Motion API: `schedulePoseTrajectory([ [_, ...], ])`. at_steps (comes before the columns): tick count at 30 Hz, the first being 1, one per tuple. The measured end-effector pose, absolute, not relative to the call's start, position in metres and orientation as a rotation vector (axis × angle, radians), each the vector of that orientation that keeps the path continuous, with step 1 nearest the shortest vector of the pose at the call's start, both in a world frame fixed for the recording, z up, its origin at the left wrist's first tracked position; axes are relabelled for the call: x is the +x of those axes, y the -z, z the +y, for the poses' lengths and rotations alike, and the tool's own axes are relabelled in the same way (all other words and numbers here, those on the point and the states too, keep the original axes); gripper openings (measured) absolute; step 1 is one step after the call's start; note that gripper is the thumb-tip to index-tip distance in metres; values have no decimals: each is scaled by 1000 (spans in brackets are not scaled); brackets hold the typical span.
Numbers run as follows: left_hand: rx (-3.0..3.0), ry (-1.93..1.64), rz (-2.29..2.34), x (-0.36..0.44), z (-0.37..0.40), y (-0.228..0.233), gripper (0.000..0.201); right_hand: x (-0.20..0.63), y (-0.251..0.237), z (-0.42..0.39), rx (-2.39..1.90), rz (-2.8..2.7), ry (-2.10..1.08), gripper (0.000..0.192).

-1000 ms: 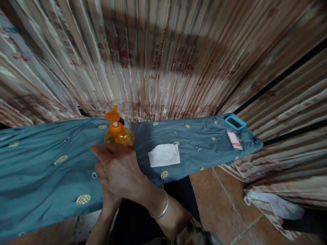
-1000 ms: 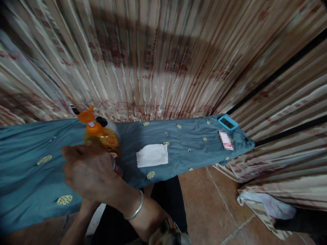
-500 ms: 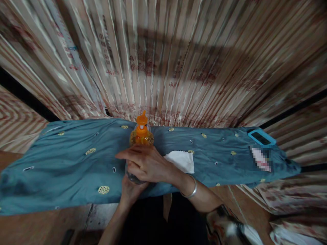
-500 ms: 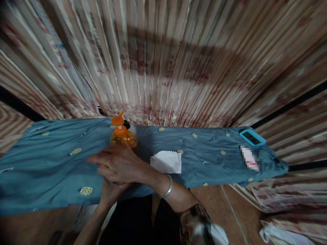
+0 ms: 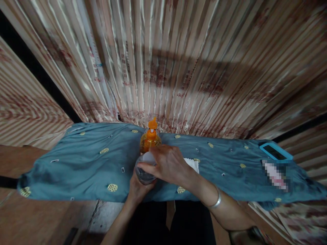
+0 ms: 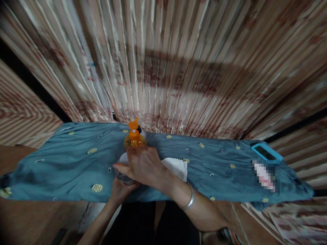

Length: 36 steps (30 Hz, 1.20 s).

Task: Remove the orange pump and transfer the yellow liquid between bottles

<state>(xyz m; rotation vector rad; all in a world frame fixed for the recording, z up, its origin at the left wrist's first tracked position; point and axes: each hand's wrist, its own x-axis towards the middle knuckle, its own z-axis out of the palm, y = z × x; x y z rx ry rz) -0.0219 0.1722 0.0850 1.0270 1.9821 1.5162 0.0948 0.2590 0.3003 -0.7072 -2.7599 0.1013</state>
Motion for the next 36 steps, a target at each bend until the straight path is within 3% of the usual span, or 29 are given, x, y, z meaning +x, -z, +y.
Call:
schedulePoseTrajectory([
  [4,996,-1520,1937,-21,173,-88,59,89,-312,271,-663,-2953,-297,45],
  [12,1042,-1476,1951,-24,171,-99,57,91,-329,289,-191,-3176,-117,43],
  [15,1067,-1473,1972,-24,172,-99,59,94,-346,288,-70,-3243,-96,34],
  [18,1058,-1521,1955,-24,172,-98,62,99,-360,281,-69,-3363,-98,34],
  [25,1040,-1528,1900,-24,171,-104,62,95,-371,268,-167,-3375,25,55],
  [29,1025,-1549,1885,-24,171,-104,65,90,-385,264,-180,-3510,128,34],
  [34,989,-1554,1904,-23,172,-103,63,93,-402,263,-22,-3487,275,38],
  [36,996,-1543,1900,-22,172,-103,62,98,-399,268,-101,-3361,164,37],
])
